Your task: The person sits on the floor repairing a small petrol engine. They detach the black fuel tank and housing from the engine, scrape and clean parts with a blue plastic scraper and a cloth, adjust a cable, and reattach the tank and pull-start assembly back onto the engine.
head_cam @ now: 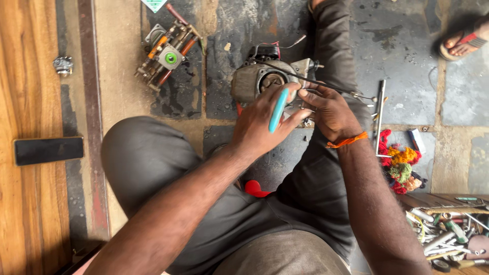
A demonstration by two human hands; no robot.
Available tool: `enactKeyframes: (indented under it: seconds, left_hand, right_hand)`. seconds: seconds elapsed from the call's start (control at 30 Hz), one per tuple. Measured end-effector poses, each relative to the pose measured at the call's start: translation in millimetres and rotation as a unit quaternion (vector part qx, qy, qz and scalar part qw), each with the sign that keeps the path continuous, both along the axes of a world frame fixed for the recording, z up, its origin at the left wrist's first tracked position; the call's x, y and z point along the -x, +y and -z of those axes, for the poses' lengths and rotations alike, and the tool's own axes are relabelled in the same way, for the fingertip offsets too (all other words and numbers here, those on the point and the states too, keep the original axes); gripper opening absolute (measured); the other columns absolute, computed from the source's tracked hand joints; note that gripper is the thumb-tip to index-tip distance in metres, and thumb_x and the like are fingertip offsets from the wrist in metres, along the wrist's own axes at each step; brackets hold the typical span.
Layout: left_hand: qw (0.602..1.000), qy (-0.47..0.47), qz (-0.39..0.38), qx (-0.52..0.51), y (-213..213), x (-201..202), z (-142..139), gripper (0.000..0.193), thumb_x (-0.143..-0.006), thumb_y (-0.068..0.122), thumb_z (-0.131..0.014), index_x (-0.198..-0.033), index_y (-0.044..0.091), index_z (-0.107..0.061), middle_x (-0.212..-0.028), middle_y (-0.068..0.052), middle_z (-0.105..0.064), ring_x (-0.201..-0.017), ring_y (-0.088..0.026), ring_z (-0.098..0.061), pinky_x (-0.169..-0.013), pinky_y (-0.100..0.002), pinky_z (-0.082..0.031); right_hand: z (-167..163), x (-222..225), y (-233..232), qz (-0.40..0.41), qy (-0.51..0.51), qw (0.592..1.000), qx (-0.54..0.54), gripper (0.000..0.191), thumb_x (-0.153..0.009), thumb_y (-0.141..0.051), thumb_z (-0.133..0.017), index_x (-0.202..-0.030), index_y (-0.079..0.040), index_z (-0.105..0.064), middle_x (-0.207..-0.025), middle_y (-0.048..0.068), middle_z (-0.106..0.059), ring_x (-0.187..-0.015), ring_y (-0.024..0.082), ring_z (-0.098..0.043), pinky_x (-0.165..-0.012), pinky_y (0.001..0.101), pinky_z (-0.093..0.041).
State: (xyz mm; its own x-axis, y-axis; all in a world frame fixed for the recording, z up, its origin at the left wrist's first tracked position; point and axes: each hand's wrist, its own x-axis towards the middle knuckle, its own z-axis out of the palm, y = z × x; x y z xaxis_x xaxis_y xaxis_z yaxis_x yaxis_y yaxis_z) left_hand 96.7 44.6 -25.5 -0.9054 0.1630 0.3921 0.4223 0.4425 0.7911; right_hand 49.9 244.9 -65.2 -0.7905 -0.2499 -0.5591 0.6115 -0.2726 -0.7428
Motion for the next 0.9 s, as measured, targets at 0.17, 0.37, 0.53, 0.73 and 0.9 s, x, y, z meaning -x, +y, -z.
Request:
enactKeyframes:
  seconds: [0.17, 0.37, 0.53, 0.73, 0.9]
  left_hand:
    - [0.997, -0.042, 0.028, 0.057, -2, -2, 7, 0.025, -0.099, 0.019, -0.065, -0.120, 0.008, -0.068, -0.108, -0.009, -0.072, -0.098, -0.024, -0.073, -0.081, -0.036, -0.062]
    - [0.973, -0.137, 0.000, 0.185, -1, 19, 12, 0.032, -0.099, 0.041, -0.074, -0.101, 0.010, -0.070, -0.088, -0.004, -0.070, -0.080, -0.018, -0.072, -0.071, -0.036, -0.061]
    - [0.985, -0.030, 0.015, 0.168, 2, 13, 14, 0.027, -0.092, 0.028, -0.073, -0.109, 0.008, -0.073, -0.093, -0.007, -0.067, -0.083, -0.022, -0.070, -0.066, -0.037, -0.060]
    - [0.974, -0.071, 0.057, 0.207, 7, 17, 37, 0.021, -0.094, 0.015, -0.072, -0.110, 0.002, -0.070, -0.099, -0.009, -0.065, -0.089, -0.019, -0.071, -0.071, -0.030, -0.064]
    - [0.966, 0.008, 0.060, 0.253, 9, 16, 47, 0.022, -0.095, 0.013, -0.073, -0.110, -0.002, -0.068, -0.103, -0.014, -0.065, -0.091, -0.021, -0.071, -0.071, -0.028, -0.064]
  right_hand:
    - [7, 1, 5, -0.001, -0.003, 1.000, 0.002, 0.039, -0.096, -0.013, -0.071, -0.131, 0.000, -0.060, -0.116, 0.006, -0.070, -0.105, 0.016, -0.069, -0.096, 0.0339, -0.056]
    - [5, 2, 1, -0.009, -0.001, 1.000, -0.010, 0.039, -0.095, -0.014, -0.068, -0.131, -0.001, -0.059, -0.115, 0.006, -0.072, -0.104, 0.017, -0.070, -0.092, 0.0351, -0.058]
    - [2, -1, 1, -0.012, 0.018, 1.000, -0.012, 0.039, -0.096, -0.016, -0.069, -0.131, -0.001, -0.060, -0.116, 0.006, -0.071, -0.102, 0.016, -0.069, -0.089, 0.0338, -0.058]
    - [3, 0, 6, -0.006, 0.005, 0.998, -0.065, 0.036, -0.095, -0.017, -0.072, -0.126, -0.003, -0.061, -0.111, 0.004, -0.070, -0.099, 0.014, -0.068, -0.084, 0.0325, -0.057]
    - [6, -1, 9, 0.039, -0.011, 0.998, -0.042, 0.024, -0.095, -0.016, -0.071, -0.115, -0.004, -0.067, -0.103, 0.000, -0.071, -0.090, 0.011, -0.065, -0.079, 0.0283, -0.054]
